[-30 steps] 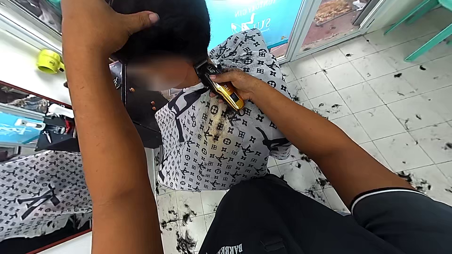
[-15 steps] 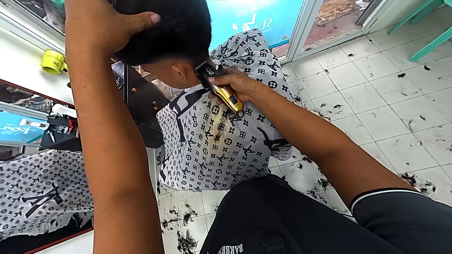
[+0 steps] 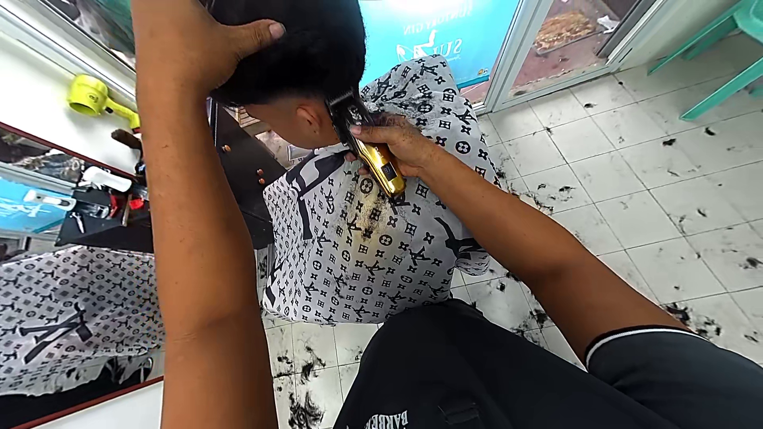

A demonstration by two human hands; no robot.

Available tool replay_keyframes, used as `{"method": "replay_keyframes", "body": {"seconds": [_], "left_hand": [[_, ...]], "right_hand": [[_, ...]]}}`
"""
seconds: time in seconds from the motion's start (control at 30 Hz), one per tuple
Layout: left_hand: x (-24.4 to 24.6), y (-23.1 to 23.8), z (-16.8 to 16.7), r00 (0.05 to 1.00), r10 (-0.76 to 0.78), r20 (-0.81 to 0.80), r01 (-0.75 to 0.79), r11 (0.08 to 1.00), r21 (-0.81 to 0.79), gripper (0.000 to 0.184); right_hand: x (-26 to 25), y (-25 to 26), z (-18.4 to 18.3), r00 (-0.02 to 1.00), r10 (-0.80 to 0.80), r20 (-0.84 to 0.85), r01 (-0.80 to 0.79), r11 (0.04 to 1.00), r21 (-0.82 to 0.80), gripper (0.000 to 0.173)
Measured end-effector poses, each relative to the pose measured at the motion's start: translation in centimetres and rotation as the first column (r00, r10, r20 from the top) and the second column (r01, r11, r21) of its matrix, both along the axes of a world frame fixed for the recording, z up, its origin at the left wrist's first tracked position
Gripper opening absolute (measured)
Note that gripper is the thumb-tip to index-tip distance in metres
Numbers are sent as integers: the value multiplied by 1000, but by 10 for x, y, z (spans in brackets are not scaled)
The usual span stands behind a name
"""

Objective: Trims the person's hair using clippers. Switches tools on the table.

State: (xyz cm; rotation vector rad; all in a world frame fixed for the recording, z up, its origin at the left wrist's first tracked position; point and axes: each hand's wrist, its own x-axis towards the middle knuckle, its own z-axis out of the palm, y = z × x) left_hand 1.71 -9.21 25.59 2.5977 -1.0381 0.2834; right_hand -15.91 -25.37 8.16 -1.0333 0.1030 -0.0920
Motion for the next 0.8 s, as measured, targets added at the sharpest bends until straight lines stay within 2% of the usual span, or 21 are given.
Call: {"method": "replay_keyframes", "body": {"seconds": [0.1,0.2,0.3,0.37,0.47,0.53,0.63,0.73,0.8], "left_hand": [[-9,0,-8,998,32,62,-26,996,-83,83],[-33,-1,-29,960,105,258,-37,966,-255,74],[-55,1,-65,893,105,438,160,835,-527,51],[-72,2,-92,925,65,375,205,745,-635,39],[-81,-1,-135,991,35,131,71,687,-723,42],[-79,-1,-154,999,45,18,-16,665,-747,42],[-73,3,-168,997,48,-54,-72,617,-783,39],[-66,8,-178,994,18,-106,-98,566,-819,41],[-64,10,-183,990,7,-144,-124,556,-822,44]], "right_hand": [[0,3,-1,1000,-12,-21,12,1000,1,21],[0,9,2,997,-52,62,55,998,-44,27],[-5,14,5,998,-46,-37,45,998,-40,27],[-6,18,5,997,-58,-42,57,998,-20,26],[-6,25,11,991,-124,54,128,989,-80,30],[-9,28,13,993,-117,12,118,989,-86,31],[-11,34,15,994,-98,-52,97,995,-19,24],[-7,45,21,991,-135,10,136,987,-82,33],[-8,51,25,991,-131,-37,129,991,-38,33]]}}
